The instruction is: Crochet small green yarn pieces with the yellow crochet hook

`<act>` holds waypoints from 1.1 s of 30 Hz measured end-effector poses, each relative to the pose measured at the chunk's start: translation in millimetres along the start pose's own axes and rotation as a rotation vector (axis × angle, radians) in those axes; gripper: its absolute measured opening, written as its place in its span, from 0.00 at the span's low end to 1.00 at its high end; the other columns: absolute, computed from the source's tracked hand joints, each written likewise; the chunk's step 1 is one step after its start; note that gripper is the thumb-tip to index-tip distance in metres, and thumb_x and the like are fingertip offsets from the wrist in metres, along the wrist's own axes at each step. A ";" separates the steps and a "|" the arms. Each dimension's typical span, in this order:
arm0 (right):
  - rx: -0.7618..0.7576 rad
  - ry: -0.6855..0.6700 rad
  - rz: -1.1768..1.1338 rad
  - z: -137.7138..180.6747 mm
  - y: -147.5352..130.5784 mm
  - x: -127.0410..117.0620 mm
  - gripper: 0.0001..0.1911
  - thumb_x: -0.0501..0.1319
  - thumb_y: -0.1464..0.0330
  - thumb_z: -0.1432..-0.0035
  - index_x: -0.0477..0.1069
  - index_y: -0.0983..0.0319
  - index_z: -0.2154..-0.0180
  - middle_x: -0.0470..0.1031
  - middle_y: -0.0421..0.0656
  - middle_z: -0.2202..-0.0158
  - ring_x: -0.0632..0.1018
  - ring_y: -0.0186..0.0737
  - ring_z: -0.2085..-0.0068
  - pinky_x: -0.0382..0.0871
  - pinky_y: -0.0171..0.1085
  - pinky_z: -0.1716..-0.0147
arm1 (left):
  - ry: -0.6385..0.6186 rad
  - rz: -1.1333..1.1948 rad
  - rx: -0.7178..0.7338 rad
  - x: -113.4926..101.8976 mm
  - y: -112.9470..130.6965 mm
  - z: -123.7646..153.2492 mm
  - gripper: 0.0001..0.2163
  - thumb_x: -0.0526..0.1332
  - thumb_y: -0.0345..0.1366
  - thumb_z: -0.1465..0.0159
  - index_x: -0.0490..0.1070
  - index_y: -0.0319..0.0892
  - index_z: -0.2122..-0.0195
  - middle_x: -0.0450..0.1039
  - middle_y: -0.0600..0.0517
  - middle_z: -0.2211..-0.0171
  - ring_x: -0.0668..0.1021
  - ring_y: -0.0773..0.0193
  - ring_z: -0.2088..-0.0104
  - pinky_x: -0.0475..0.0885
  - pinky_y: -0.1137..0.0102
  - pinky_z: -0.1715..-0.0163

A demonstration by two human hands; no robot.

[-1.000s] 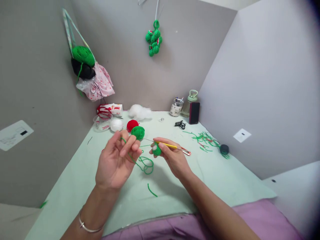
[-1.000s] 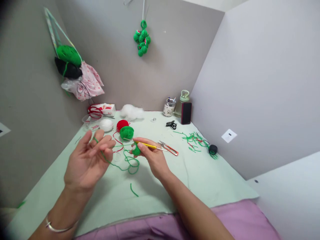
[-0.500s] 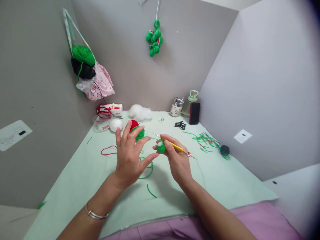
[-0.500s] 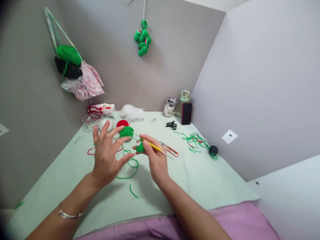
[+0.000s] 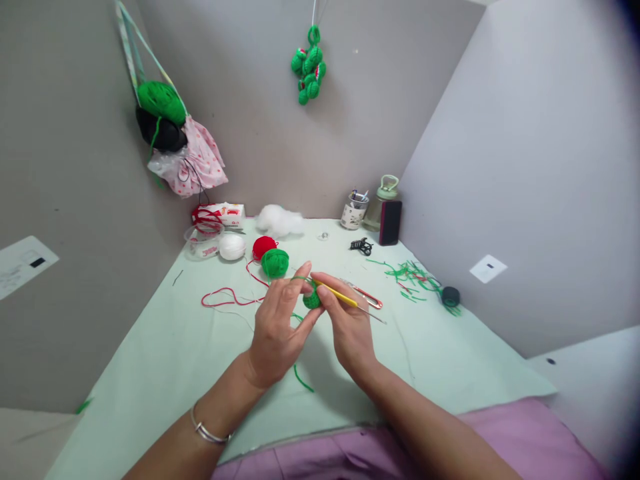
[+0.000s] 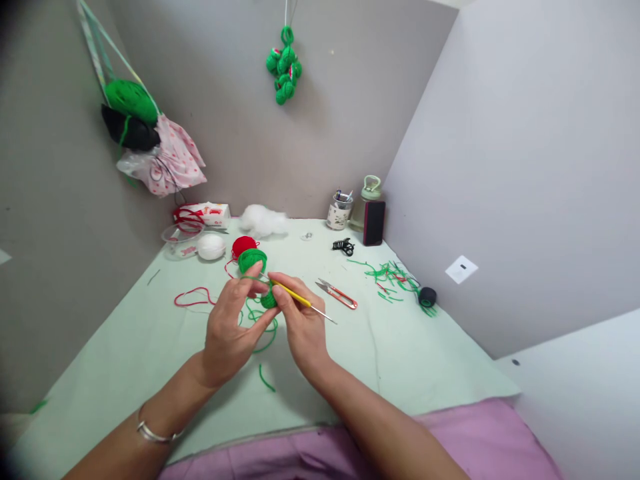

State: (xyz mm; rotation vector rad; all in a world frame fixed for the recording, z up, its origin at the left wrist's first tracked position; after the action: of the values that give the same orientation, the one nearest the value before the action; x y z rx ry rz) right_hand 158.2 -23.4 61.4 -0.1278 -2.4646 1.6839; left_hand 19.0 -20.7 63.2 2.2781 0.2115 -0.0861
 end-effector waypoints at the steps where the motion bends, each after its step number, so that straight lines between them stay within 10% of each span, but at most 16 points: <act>1: 0.000 0.005 -0.002 0.3 0.5 0.2 0.12 0.69 0.57 0.36 0.85 0.54 0.56 0.87 0.44 0.56 0.84 0.46 0.54 0.80 0.43 0.54 | -0.008 0.009 -0.023 0.2 -1.3 0.2 0.18 0.74 0.33 0.39 0.80 0.51 0.47 0.81 0.48 0.60 0.78 0.51 0.59 0.72 0.55 0.46; 9: -0.020 -0.007 0.030 -2.8 -1.0 -2.9 0.12 0.68 0.57 0.35 0.86 0.55 0.55 0.84 0.44 0.60 0.81 0.42 0.61 0.78 0.41 0.60 | 0.037 0.153 -0.262 -3.7 -0.3 2.8 0.20 0.76 0.33 0.42 0.80 0.50 0.49 0.79 0.51 0.60 0.81 0.53 0.52 0.68 0.58 0.36; 15: -0.132 0.023 -0.015 -9.1 -7.3 -11.6 0.09 0.68 0.59 0.35 0.85 0.54 0.57 0.81 0.42 0.63 0.79 0.38 0.67 0.79 0.41 0.63 | -0.079 0.498 -0.559 -6.2 -7.1 4.5 0.30 0.76 0.33 0.41 0.74 0.49 0.37 0.77 0.51 0.55 0.81 0.58 0.55 0.75 0.63 0.47; 33: -0.156 0.073 -0.045 -10.4 -12.3 -22.3 0.13 0.67 0.56 0.33 0.83 0.58 0.61 0.84 0.42 0.67 0.84 0.38 0.71 0.82 0.40 0.68 | -0.197 0.762 -0.692 -9.8 -12.1 1.5 0.28 0.76 0.40 0.40 0.77 0.45 0.39 0.74 0.49 0.54 0.81 0.57 0.55 0.76 0.58 0.46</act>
State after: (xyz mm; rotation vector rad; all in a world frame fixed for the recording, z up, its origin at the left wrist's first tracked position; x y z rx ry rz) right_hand 182.1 -21.8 74.8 -0.1483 -2.5222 1.4424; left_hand 7.1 -15.3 54.5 1.5175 -0.6388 0.1421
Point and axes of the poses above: each hand's wrist, its own z-axis away from the middle knuckle, its own x-axis out of the palm, y = z × x, the point moved 3 cm from there along -z, towards the middle knuckle
